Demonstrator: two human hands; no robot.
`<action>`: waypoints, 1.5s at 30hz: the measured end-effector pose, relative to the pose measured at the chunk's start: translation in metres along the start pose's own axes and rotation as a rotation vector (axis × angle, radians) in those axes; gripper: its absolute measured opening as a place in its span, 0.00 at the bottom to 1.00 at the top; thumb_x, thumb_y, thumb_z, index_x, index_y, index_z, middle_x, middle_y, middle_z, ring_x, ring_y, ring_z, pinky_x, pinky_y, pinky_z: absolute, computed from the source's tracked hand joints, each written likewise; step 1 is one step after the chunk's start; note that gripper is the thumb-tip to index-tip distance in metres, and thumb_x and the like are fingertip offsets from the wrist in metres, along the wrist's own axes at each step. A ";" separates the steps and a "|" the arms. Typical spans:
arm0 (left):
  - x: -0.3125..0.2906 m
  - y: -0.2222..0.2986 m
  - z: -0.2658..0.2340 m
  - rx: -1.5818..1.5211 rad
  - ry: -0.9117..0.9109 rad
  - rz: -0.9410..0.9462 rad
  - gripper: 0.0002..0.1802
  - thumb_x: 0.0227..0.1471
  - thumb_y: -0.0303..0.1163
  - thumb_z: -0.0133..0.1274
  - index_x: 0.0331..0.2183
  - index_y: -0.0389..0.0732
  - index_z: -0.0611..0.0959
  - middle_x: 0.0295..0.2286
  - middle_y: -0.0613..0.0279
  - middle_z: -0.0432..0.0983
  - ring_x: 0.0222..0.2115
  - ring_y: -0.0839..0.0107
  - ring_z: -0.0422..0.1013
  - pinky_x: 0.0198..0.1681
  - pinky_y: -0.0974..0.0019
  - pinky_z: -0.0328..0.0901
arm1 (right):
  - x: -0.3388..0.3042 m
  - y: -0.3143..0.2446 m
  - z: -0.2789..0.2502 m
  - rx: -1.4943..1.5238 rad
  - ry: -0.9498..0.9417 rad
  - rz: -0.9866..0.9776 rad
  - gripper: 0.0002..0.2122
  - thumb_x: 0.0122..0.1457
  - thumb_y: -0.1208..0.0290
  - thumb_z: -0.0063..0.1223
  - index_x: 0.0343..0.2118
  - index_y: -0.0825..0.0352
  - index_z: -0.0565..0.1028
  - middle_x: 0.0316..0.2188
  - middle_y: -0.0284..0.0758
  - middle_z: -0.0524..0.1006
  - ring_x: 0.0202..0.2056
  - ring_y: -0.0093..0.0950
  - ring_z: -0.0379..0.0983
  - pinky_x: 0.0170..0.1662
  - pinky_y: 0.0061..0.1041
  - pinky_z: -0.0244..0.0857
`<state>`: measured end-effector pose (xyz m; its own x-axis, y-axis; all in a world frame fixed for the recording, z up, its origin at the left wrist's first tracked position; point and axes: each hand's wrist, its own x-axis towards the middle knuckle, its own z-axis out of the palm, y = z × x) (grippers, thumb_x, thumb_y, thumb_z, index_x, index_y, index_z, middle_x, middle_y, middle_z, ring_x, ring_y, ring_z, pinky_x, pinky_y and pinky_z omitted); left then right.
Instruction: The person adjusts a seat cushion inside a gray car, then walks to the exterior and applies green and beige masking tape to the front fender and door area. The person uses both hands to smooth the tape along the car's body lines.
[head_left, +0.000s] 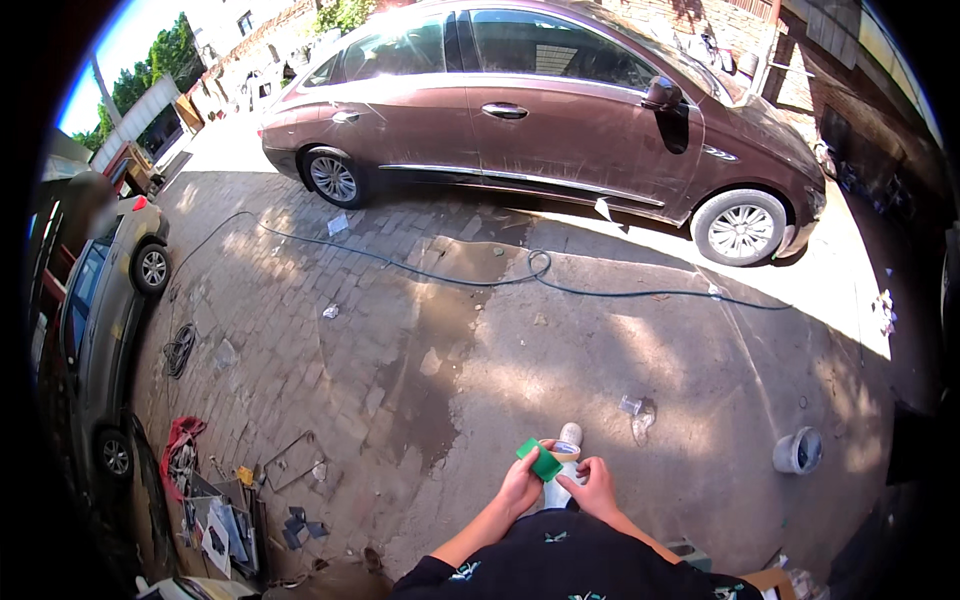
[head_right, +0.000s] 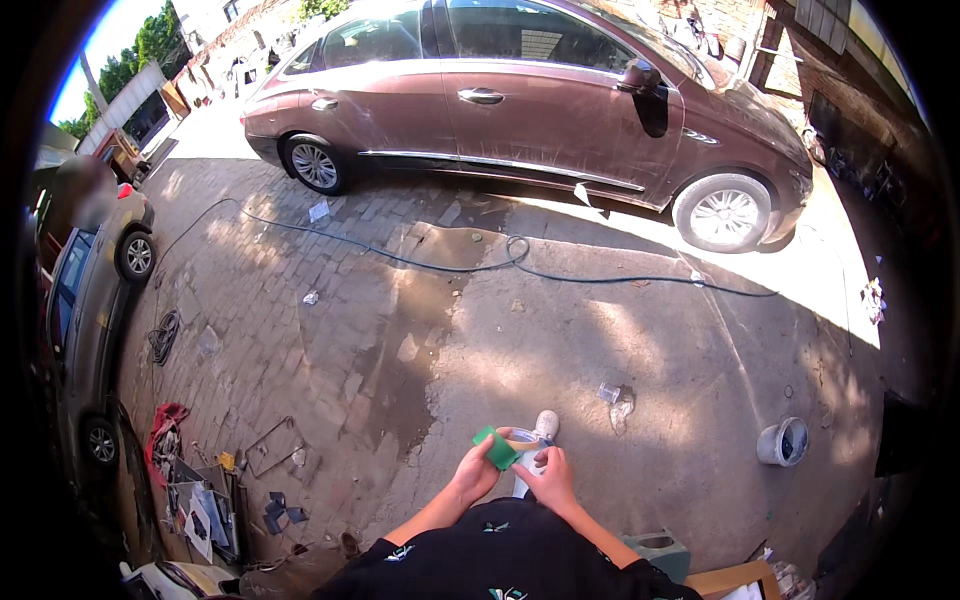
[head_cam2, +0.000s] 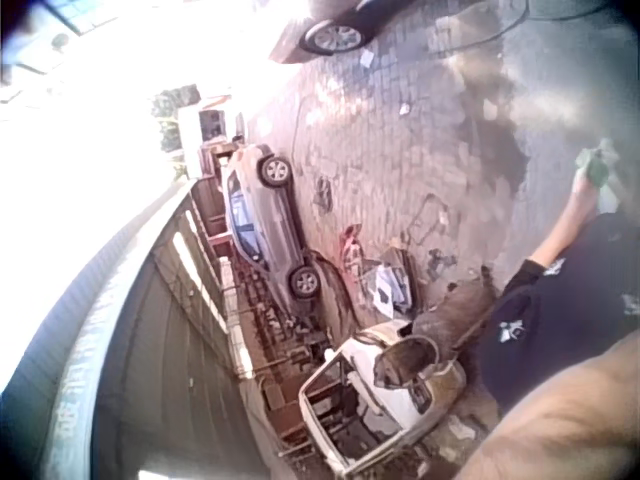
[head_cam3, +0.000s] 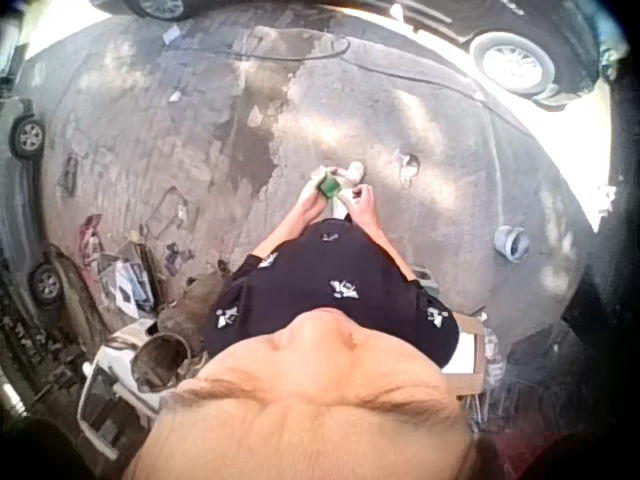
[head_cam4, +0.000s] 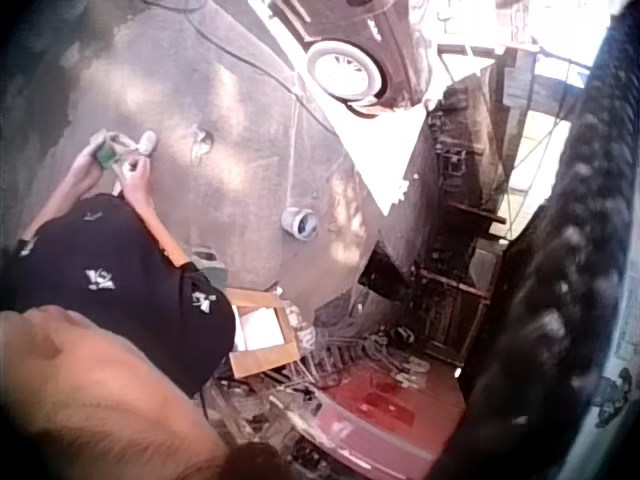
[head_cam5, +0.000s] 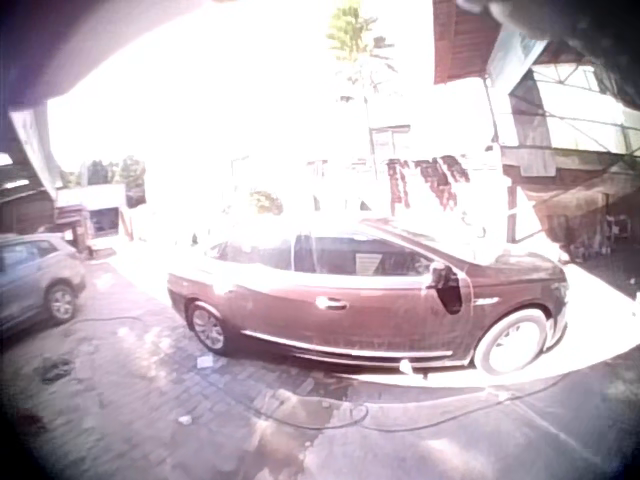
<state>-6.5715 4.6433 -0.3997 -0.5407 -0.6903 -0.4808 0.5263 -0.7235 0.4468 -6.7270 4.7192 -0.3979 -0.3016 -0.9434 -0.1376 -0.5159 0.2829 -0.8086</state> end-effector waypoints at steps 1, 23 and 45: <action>0.019 0.006 0.006 0.020 0.004 0.022 0.23 0.63 0.40 0.45 0.53 0.36 0.72 0.50 0.57 0.71 0.51 0.66 0.66 0.57 0.60 0.58 | 0.025 0.013 -0.003 0.199 -0.163 0.116 0.21 0.54 0.56 0.62 0.37 0.71 0.72 0.33 0.37 0.75 0.35 0.30 0.75 0.37 0.28 0.69; 0.409 0.193 0.074 -0.046 0.326 0.166 0.17 0.61 0.33 0.48 0.49 0.35 0.75 0.44 0.59 0.72 0.47 0.69 0.68 0.53 0.64 0.60 | 0.522 0.023 -0.011 0.345 -0.825 0.333 0.12 0.64 0.63 0.50 0.36 0.68 0.78 0.34 0.32 0.81 0.37 0.21 0.75 0.44 0.23 0.66; 0.686 0.125 0.023 -0.480 1.051 -0.040 0.17 0.59 0.31 0.50 0.48 0.33 0.75 0.43 0.55 0.75 0.45 0.67 0.71 0.51 0.62 0.65 | 1.245 0.447 0.021 -0.610 0.285 0.313 0.23 0.49 0.54 0.63 0.46 0.61 0.77 0.45 0.41 0.78 0.50 0.42 0.71 0.54 0.36 0.64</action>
<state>-6.8914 4.0797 -0.6566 0.1313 -0.1538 -0.9793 0.8383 -0.5102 0.1925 -7.3169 3.6674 -0.9428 -0.6611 -0.7450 -0.0889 -0.7002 0.6552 -0.2835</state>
